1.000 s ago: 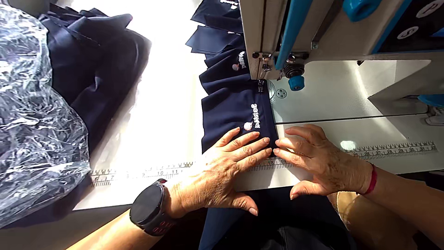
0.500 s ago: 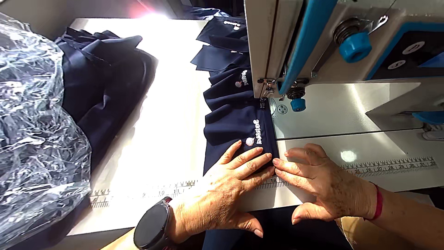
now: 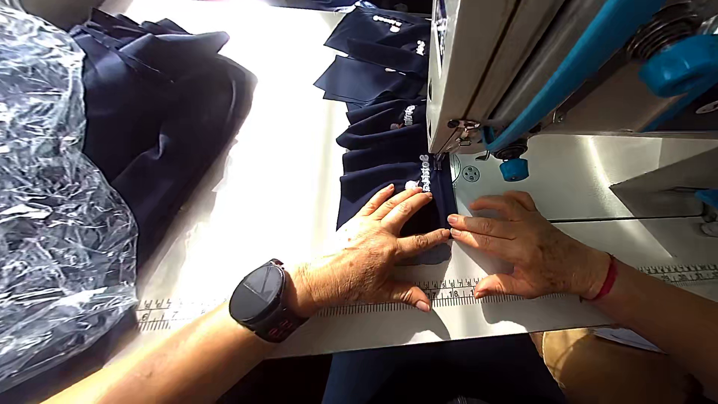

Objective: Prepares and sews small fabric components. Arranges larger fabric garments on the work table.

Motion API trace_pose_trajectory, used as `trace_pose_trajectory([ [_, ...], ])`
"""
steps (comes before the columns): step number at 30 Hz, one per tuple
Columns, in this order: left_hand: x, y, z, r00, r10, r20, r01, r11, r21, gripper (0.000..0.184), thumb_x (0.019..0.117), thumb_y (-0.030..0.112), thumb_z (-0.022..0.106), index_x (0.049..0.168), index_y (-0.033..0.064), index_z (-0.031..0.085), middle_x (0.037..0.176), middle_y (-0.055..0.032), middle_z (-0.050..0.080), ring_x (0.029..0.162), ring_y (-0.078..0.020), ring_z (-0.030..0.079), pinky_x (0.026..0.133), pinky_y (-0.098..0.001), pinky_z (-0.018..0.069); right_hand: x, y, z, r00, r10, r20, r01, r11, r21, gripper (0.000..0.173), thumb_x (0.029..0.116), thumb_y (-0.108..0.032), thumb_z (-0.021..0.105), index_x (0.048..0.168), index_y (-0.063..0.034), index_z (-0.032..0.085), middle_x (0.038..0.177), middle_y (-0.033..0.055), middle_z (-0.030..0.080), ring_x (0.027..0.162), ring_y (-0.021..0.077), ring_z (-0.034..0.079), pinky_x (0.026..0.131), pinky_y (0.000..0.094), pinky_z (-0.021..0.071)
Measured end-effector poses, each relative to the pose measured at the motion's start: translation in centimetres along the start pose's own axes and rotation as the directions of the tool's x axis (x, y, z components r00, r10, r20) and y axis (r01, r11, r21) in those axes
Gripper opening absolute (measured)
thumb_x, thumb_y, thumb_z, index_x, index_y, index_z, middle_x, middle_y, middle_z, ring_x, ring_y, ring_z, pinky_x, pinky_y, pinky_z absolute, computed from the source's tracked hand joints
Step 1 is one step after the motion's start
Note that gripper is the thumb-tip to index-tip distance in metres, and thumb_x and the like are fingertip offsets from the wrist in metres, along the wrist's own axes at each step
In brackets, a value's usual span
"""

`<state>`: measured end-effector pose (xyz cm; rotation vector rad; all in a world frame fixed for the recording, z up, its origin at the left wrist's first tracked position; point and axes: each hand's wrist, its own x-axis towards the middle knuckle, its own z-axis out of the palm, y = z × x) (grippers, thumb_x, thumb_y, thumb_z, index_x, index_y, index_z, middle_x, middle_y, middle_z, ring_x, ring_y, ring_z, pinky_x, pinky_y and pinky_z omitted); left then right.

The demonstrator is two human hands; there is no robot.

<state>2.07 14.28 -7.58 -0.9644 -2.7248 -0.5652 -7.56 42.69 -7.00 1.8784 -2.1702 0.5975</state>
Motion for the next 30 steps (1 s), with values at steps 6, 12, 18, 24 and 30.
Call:
trace_pose_trajectory([
  [6,1.9,-3.4,-0.9,0.999,0.042,0.01,-0.042,0.999,-0.007,0.081,0.0873,0.085,0.035,0.139,0.031,0.065,0.152,-0.0236,0.048,0.147,-0.0378,0.04,0.118,-0.0614,0.0297,1.7,2.5,0.3,1.0,0.005,-0.012,-0.005,1.0,-0.001,0.065,0.0965,-0.064,0.048,0.123,-0.0118,0.075,0.136,0.0033,0.068,0.128,0.0284,0.055,0.1,0.0478,0.0377],
  [12,3.9,-6.4,-1.5,0.997,0.074,0.009,-0.073,0.996,-0.053,0.08,0.0871,0.083,0.041,0.139,0.0278,0.065,0.152,-0.0248,0.048,0.146,-0.0393,0.04,0.119,-0.0587,0.0297,2.9,4.8,0.9,0.999,0.034,-0.032,-0.035,0.999,-0.017,0.068,0.0977,-0.064,0.046,0.128,-0.0091,0.073,0.139,0.007,0.067,0.127,0.031,0.057,0.1,0.05,0.0371],
  [18,5.3,-9.1,-2.9,0.996,0.062,-0.061,-0.072,0.98,-0.184,0.08,0.087,0.072,0.052,0.125,0.0034,0.066,0.138,-0.0216,0.059,0.132,-0.0302,0.054,0.109,-0.0426,0.0435,3.4,6.0,1.0,0.995,0.101,0.018,-0.101,0.995,0.005,0.08,0.0943,-0.073,0.042,0.136,-0.01,0.068,0.144,0.0088,0.063,0.127,0.0299,0.06,0.103,0.0563,0.0364],
  [24,7.6,-8.7,-3.0,0.999,0.026,-0.021,-0.028,0.995,-0.094,0.106,0.0786,0.083,0.048,0.139,-0.004,0.056,0.143,-0.0222,0.058,0.137,-0.0376,0.052,0.108,-0.061,0.0393,0.8,5.7,-0.9,0.98,0.165,-0.115,-0.174,0.982,-0.068,0.082,0.0941,-0.073,0.044,0.131,-0.0037,0.069,0.136,0.0166,0.066,0.137,0.0436,0.048,0.108,0.0599,0.0307],
  [30,7.8,-8.2,-2.5,0.995,-0.004,0.097,0.005,1.0,-0.018,0.103,0.0769,0.085,0.051,0.142,0.0059,0.058,0.15,-0.0162,0.054,0.146,-0.0362,0.043,0.115,-0.0647,0.0289,-1.4,4.3,-2.8,0.978,0.183,-0.101,-0.192,0.978,-0.081,0.07,0.0973,-0.068,0.047,0.122,-0.008,0.074,0.143,0.0114,0.063,0.145,0.0362,0.043,0.115,0.0541,0.0303],
])
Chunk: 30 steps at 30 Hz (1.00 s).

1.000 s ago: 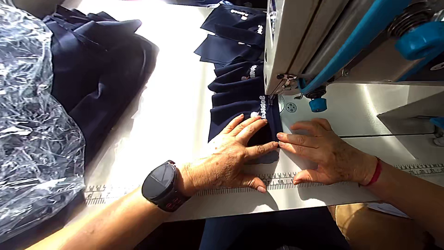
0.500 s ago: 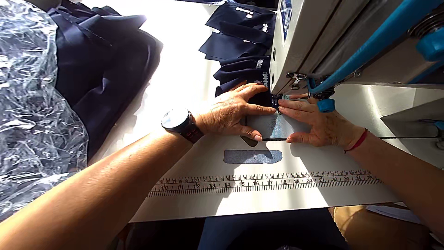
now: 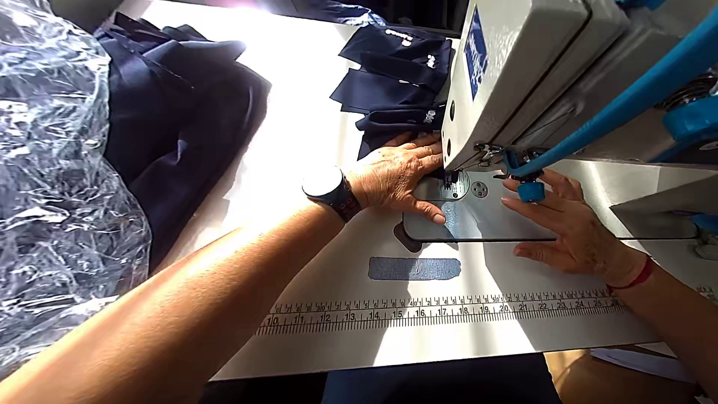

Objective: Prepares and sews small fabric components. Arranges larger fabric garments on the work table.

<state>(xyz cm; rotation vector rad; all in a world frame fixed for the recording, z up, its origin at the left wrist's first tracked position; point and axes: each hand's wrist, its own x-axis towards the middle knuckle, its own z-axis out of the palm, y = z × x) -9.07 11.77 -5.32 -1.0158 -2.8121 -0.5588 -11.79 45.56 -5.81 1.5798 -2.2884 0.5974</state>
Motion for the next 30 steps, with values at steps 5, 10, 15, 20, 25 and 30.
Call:
trace_pose_trajectory([
  [5,-2.5,-2.9,-2.5,0.928,-0.371,0.025,0.367,0.925,0.099,0.102,0.0852,0.079,0.053,0.154,0.0044,0.043,0.155,-0.0191,0.047,0.147,-0.0372,0.041,0.119,-0.0633,0.0225,1.0,-2.3,-0.5,0.999,-0.028,-0.037,0.03,0.998,0.05,0.058,0.1002,-0.062,0.048,0.111,-0.0133,0.077,0.131,0.0066,0.07,0.137,0.026,0.052,0.112,0.049,0.0375],
  [10,-10.9,-1.3,-3.3,0.891,-0.404,-0.207,0.427,0.901,0.08,0.085,0.0849,0.066,0.064,0.139,0.0002,0.061,0.147,-0.0194,0.056,0.14,-0.0377,0.049,0.115,-0.0615,0.0346,0.6,-9.0,-0.7,0.945,-0.327,0.021,0.311,0.915,0.259,0.037,0.1062,-0.043,0.05,0.103,-0.0135,0.072,0.108,0.0046,0.076,0.112,0.0188,0.067,0.102,0.0353,0.0484],
  [15,-17.9,11.4,1.6,0.905,-0.183,-0.384,0.234,0.968,0.091,0.027,0.1011,0.023,0.051,0.106,0.0111,0.075,0.12,-0.0055,0.074,0.12,-0.021,0.067,0.104,-0.0366,0.052,1.7,-12.6,1.4,0.917,-0.394,-0.052,0.37,0.798,0.475,0.032,0.1046,-0.032,0.056,0.108,-0.0045,0.073,0.114,0.0131,0.074,0.117,0.0239,0.068,0.103,0.0347,0.052],
  [20,-20.1,16.4,3.1,0.833,-0.176,-0.524,0.144,0.984,-0.101,0.021,0.1078,0.014,0.04,0.105,0.0094,0.061,0.108,-0.006,0.073,0.113,-0.0157,0.068,0.108,-0.0355,0.0487,5.9,-16.1,6.0,0.919,-0.393,-0.024,0.371,0.844,0.387,0.046,0.0988,-0.032,0.058,0.135,-0.0043,0.062,0.138,0.0156,0.064,0.137,0.0294,0.055,0.117,0.0497,0.0406],
  [25,-21.8,17.9,-3.2,0.614,-0.518,-0.595,0.147,0.816,-0.559,0.017,0.1055,0.024,0.053,0.117,0.0256,0.066,0.104,0.0131,0.072,0.097,0.0018,0.068,0.089,-0.0181,0.0565,8.4,-17.1,7.3,0.976,-0.218,0.019,0.157,0.756,0.635,0.017,0.0931,-0.007,0.063,0.102,-0.0017,0.077,0.089,0.0073,0.077,0.088,0.0141,0.074,0.086,0.031,0.0568],
  [30,-22.6,13.0,-7.2,0.264,-0.955,-0.138,0.197,0.194,-0.961,0.021,0.103,0.0,0.044,0.104,0.008,0.063,0.076,0.0009,0.07,0.062,-0.0035,0.066,0.054,-0.0205,0.0564,11.5,-15.9,2.9,0.795,0.044,0.605,-0.599,0.211,0.773,0.015,0.0944,0.002,0.063,0.104,-0.0015,0.075,0.084,-0.0006,0.075,0.077,0.0016,0.069,0.073,0.019,0.0568],
])
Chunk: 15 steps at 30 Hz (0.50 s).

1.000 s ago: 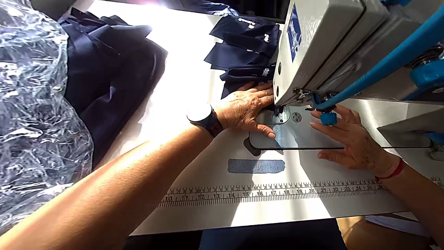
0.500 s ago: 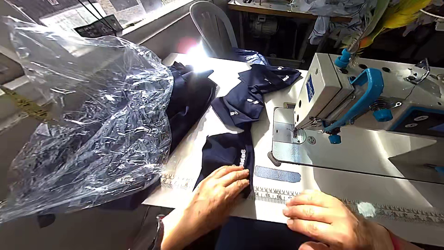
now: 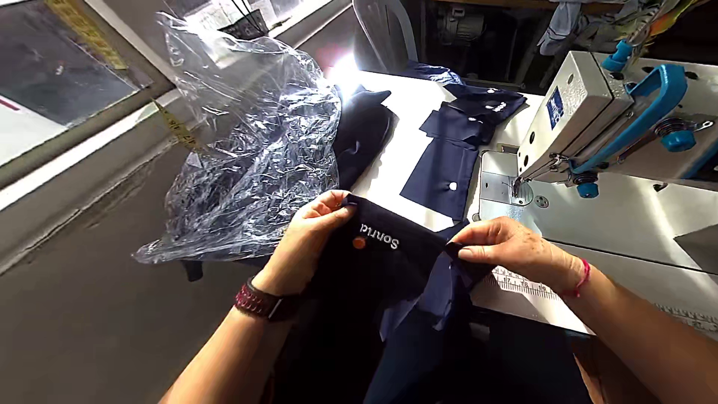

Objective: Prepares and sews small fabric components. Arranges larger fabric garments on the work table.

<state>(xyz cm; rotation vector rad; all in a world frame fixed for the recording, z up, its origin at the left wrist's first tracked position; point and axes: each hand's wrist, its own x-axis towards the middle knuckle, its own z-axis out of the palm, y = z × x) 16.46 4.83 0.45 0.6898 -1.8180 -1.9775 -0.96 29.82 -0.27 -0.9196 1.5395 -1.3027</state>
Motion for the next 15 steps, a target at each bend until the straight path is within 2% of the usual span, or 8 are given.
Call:
trace_pose_trajectory([
  [3,2.4,-0.8,0.1,0.984,-0.166,0.065,0.167,0.986,-0.01,0.02,0.1035,0.0,0.045,0.115,0.0054,0.06,0.082,-0.0026,0.07,0.065,-0.0065,0.066,0.057,-0.0231,0.0569,0.0,-0.6,-0.7,0.992,0.084,-0.093,-0.085,0.996,-0.016,0.018,0.0975,0.002,0.059,0.095,-0.0014,0.076,0.077,0.0002,0.073,0.07,0.0026,0.067,0.066,0.0191,0.0554],
  [5,3.6,-1.6,0.5,0.98,-0.177,0.089,0.177,0.984,0.01,0.024,0.1007,-0.004,0.05,0.122,0.0044,0.059,0.088,-0.0043,0.071,0.067,-0.0078,0.068,0.059,-0.0242,0.058,0.0,-0.2,-1.2,0.983,0.105,-0.15,-0.11,0.994,-0.025,0.019,0.0987,0.002,0.057,0.094,-0.0007,0.075,0.076,0.0017,0.072,0.068,0.0041,0.066,0.065,0.0201,0.0555],
  [8,4.7,-2.0,1.0,0.98,-0.167,0.107,0.165,0.986,0.029,0.027,0.0995,-0.006,0.05,0.124,0.0041,0.057,0.091,-0.0041,0.069,0.069,-0.0072,0.067,0.062,-0.0238,0.0573,-0.1,0.4,-1.9,0.967,0.143,-0.21,-0.147,0.989,-0.002,0.02,0.0991,0.003,0.056,0.093,-0.0007,0.075,0.076,0.0028,0.072,0.067,0.005,0.066,0.063,0.021,0.055],
  [11,5.2,-1.9,1.0,0.984,-0.143,0.108,0.139,0.989,0.041,0.029,0.0989,-0.008,0.048,0.123,0.0031,0.057,0.087,-0.0029,0.069,0.068,-0.0063,0.067,0.062,-0.0228,0.0572,-0.1,1.1,-2.4,0.954,0.184,-0.236,-0.182,0.983,0.03,0.021,0.099,0.005,0.055,0.094,-0.0008,0.075,0.078,0.0031,0.073,0.068,0.0047,0.067,0.063,0.02,0.0549],
  [13,5.6,-2.2,0.6,0.993,-0.084,0.086,0.073,0.99,0.124,0.033,0.0964,-0.01,0.047,0.125,0.0029,0.056,0.088,-0.0033,0.069,0.069,-0.0066,0.066,0.063,-0.0231,0.0567,-0.1,1.4,-2.5,0.944,0.213,-0.251,-0.209,0.977,0.044,0.021,0.099,0.006,0.055,0.094,-0.0009,0.073,0.079,0.0028,0.073,0.069,0.0044,0.066,0.063,0.0195,0.0541],
  [14,5.8,-2.2,0.6,0.998,-0.028,0.051,0.016,0.974,0.224,0.036,0.0954,-0.01,0.048,0.128,0.0025,0.054,0.095,-0.0046,0.069,0.073,-0.007,0.066,0.066,-0.024,0.0557,-0.1,1.4,-2.5,0.942,0.216,-0.255,-0.212,0.976,0.041,0.021,0.0991,0.006,0.054,0.095,-0.0011,0.073,0.079,0.0024,0.073,0.069,0.004,0.066,0.063,0.0192,0.0541],
  [15,5.8,-2.1,0.6,0.998,0.055,0.029,-0.061,0.937,0.343,0.039,0.0953,-0.008,0.047,0.134,-0.0002,0.05,0.11,-0.0104,0.067,0.085,-0.012,0.066,0.075,-0.03,0.0549,-0.1,1.4,-2.6,0.942,0.216,-0.258,-0.214,0.976,0.04,0.022,0.0992,0.007,0.054,0.096,-0.0012,0.074,0.08,0.0022,0.073,0.069,0.0036,0.066,0.064,0.0191,0.0543],
])
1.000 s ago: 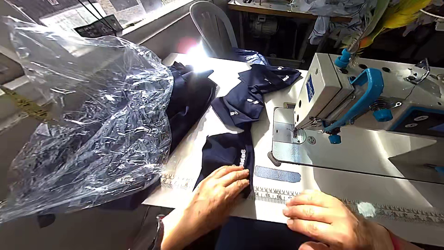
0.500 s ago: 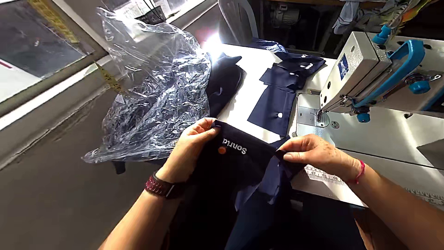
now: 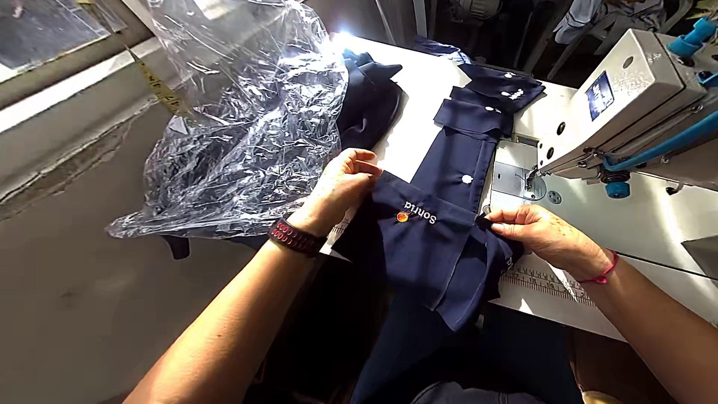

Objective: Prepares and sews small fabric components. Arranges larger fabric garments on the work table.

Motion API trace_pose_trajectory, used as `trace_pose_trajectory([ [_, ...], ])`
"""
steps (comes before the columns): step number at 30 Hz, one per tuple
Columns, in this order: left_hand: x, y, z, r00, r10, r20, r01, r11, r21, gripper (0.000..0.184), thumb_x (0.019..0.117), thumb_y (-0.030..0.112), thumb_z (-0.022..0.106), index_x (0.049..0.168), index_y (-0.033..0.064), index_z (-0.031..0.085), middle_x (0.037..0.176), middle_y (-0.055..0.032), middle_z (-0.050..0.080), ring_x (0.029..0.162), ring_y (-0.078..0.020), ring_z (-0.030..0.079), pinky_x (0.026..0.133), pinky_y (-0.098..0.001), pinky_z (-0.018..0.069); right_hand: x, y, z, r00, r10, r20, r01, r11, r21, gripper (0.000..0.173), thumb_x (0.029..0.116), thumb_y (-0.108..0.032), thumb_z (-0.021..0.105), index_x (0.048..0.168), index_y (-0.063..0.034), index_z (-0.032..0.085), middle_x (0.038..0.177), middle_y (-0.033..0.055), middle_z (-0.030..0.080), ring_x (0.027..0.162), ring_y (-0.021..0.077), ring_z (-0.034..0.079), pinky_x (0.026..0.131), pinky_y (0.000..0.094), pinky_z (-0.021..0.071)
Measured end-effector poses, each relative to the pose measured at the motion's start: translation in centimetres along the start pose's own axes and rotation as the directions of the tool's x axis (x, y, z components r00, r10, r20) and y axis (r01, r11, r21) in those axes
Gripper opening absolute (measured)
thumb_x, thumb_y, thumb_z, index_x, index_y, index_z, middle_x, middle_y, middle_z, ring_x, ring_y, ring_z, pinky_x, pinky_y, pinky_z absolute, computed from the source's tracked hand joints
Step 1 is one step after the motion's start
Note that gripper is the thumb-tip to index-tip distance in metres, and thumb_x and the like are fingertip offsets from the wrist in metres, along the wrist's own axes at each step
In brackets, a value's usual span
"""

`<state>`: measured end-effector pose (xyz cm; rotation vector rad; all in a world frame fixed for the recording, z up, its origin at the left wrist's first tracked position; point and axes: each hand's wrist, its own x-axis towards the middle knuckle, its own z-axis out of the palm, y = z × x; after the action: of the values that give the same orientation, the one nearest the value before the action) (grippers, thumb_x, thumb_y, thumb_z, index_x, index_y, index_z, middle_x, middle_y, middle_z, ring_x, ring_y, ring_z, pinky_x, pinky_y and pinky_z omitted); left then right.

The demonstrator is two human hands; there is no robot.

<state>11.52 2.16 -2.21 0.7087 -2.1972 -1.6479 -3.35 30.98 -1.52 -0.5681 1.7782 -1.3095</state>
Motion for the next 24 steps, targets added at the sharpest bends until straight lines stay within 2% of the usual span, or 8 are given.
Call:
trace_pose_trajectory([
  [2,0.2,0.2,0.3,0.962,0.272,-0.038,-0.258,0.943,0.208,0.043,0.0943,-0.005,0.047,0.137,-0.0068,0.048,0.133,-0.0237,0.06,0.112,-0.0263,0.066,0.095,-0.0431,0.0541,-0.1,-0.2,0.1,1.0,-0.01,0.004,0.01,1.0,0.004,0.022,0.0983,0.008,0.054,0.098,-0.0008,0.074,0.082,0.002,0.074,0.071,0.0032,0.067,0.066,0.0191,0.0555],
  [4,0.2,1.3,1.7,0.84,0.532,0.11,-0.542,0.808,0.231,0.038,0.0972,0.008,0.056,0.132,-0.0073,0.055,0.133,-0.0242,0.059,0.122,-0.0281,0.062,0.103,-0.0431,0.0516,-0.2,-0.5,0.7,0.999,-0.048,0.01,0.048,0.999,-0.012,0.02,0.0961,0.009,0.057,0.096,-0.0007,0.074,0.08,0.0013,0.074,0.071,0.0029,0.067,0.067,0.019,0.0558],
  [7,-0.4,3.2,5.5,0.62,0.624,0.476,-0.746,0.656,0.111,0.046,0.0969,0.038,0.063,0.12,-0.0015,0.069,0.114,-0.0134,0.07,0.107,-0.0206,0.066,0.093,-0.0394,0.0532,-0.5,-1.0,2.1,0.972,-0.228,0.05,0.23,0.971,-0.058,0.013,0.0915,0.006,0.064,0.091,-0.003,0.073,0.077,-0.0005,0.073,0.069,0.0015,0.067,0.065,0.018,0.0552],
  [9,0.3,3.5,7.2,0.486,0.591,0.644,-0.752,0.658,-0.036,0.038,0.0919,0.043,0.07,0.085,0.0056,0.071,0.072,0.0029,0.063,0.067,-0.002,0.057,0.058,-0.021,0.0448,-1.0,-1.7,2.4,0.917,-0.387,0.095,0.395,0.914,-0.088,0.012,0.0898,0.004,0.065,0.093,-0.0044,0.073,0.077,-0.0025,0.072,0.07,0.0001,0.066,0.066,0.0165,0.0554],
  [10,0.8,3.8,7.1,0.438,0.539,0.719,-0.689,0.715,-0.117,0.036,0.0907,0.039,0.073,0.076,0.0061,0.068,0.063,0.0063,0.058,0.058,0.0026,0.051,0.051,-0.0167,0.0382,-1.3,-2.2,2.2,0.891,-0.436,0.124,0.448,0.889,-0.095,0.011,0.0901,0.003,0.066,0.094,-0.005,0.072,0.078,-0.0034,0.071,0.07,-0.0005,0.066,0.067,0.0157,0.0554],
  [15,2.2,7.0,0.2,0.314,0.41,0.857,-0.42,0.869,-0.262,0.025,0.0953,0.025,0.067,0.074,0.0132,0.065,0.06,0.0131,0.056,0.055,0.0084,0.051,0.048,-0.0086,0.0385,-1.0,-2.8,-0.3,0.796,-0.494,0.349,0.574,0.798,-0.182,0.005,0.0891,-0.006,0.073,0.093,-0.0039,0.076,0.081,-0.0064,0.072,0.076,-0.0062,0.065,0.071,0.0112,0.0532],
  [19,1.8,9.4,-6.6,0.365,0.322,0.874,-0.411,0.897,-0.159,0.015,0.0988,0.024,0.064,0.089,0.0167,0.072,0.074,0.012,0.069,0.065,0.0074,0.061,0.057,-0.0072,0.0487,0.2,-2.5,-0.9,0.765,-0.527,0.371,0.611,0.776,-0.156,0.007,0.0909,-0.002,0.069,0.092,-0.0034,0.075,0.081,-0.0066,0.071,0.076,-0.0069,0.064,0.071,0.0101,0.0521],
  [24,0.0,9.9,-8.8,0.707,0.127,0.695,-0.393,0.889,0.237,0.019,0.0947,0.009,0.065,0.079,0.0156,0.071,0.065,0.0073,0.066,0.056,0.0028,0.058,0.049,-0.0116,0.0432,0.5,-3.1,-1.0,0.777,-0.54,0.323,0.617,0.755,-0.221,0.012,0.096,-0.009,0.063,0.089,-0.008,0.072,0.069,-0.0101,0.065,0.063,-0.0081,0.059,0.058,0.0097,0.0475],
])
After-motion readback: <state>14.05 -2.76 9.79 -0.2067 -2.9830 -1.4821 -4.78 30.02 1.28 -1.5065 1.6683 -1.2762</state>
